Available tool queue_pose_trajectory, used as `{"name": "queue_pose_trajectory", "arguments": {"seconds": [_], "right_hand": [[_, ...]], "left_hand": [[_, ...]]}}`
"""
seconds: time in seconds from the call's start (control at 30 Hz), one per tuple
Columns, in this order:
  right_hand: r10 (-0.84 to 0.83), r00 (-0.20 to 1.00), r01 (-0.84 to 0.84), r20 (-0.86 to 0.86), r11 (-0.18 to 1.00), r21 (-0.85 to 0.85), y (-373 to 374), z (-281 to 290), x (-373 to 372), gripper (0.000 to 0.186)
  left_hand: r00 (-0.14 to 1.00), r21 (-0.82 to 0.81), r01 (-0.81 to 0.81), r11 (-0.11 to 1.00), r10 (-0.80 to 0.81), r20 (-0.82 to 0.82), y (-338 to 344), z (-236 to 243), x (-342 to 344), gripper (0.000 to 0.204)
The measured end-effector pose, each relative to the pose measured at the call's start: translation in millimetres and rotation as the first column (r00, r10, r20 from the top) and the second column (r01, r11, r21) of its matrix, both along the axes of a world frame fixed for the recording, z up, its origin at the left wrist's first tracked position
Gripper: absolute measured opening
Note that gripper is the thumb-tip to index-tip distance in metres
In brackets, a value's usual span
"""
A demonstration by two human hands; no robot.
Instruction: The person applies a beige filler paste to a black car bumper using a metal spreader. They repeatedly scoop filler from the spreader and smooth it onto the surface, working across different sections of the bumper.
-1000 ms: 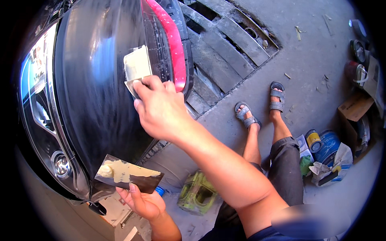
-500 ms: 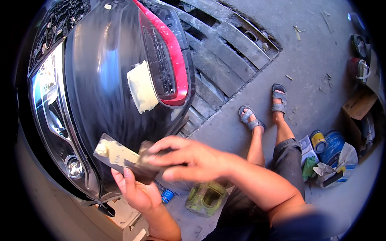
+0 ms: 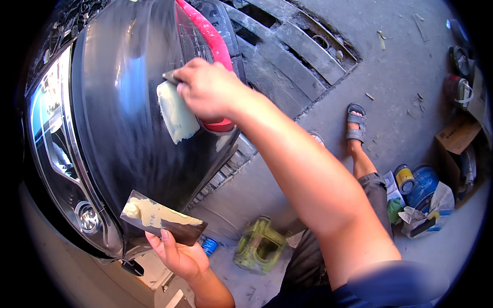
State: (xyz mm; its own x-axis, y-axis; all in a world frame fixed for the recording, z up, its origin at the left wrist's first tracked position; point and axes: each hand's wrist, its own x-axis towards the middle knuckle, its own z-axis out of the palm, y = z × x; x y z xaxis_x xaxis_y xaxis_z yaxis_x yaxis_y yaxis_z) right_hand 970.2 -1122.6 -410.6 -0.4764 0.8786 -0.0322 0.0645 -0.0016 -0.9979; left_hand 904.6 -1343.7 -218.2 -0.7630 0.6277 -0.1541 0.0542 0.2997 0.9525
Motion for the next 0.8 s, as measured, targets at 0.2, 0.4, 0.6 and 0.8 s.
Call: {"name": "queue_pose_trajectory", "arguments": {"seconds": [0.2, 0.4, 0.6, 0.8], "right_hand": [[-0.165, 0.986, 0.164, 0.009, 0.985, 0.059, -71.2, 16.9, -3.1, 0.038], [-0.28, 0.96, 0.279, 0.001, 0.958, 0.06, -119.6, 13.6, -15.7, 0.043], [-0.204, 0.978, 0.202, 0.051, 0.978, 0.04, -151.9, 9.1, -13.8, 0.042], [-0.194, 0.693, -0.081, -0.695, 0.936, -0.342, -157.3, 31.7, 51.5, 0.044]], "left_hand": [[1.0, -0.02, 0.014, 1.0, -0.014, -0.009, -4.1, -12.2, 1.0, 0.052], [0.999, -0.013, 0.038, 0.999, -0.038, 0.014, 1.0, -18.9, 1.3, 0.052], [0.993, -0.034, 0.11, 0.993, -0.109, 0.037, 8.4, -21.0, 3.2, 0.049], [0.981, -0.05, 0.159, 0.986, -0.152, 0.122, 20.6, -22.1, 7.9, 0.045]]}}
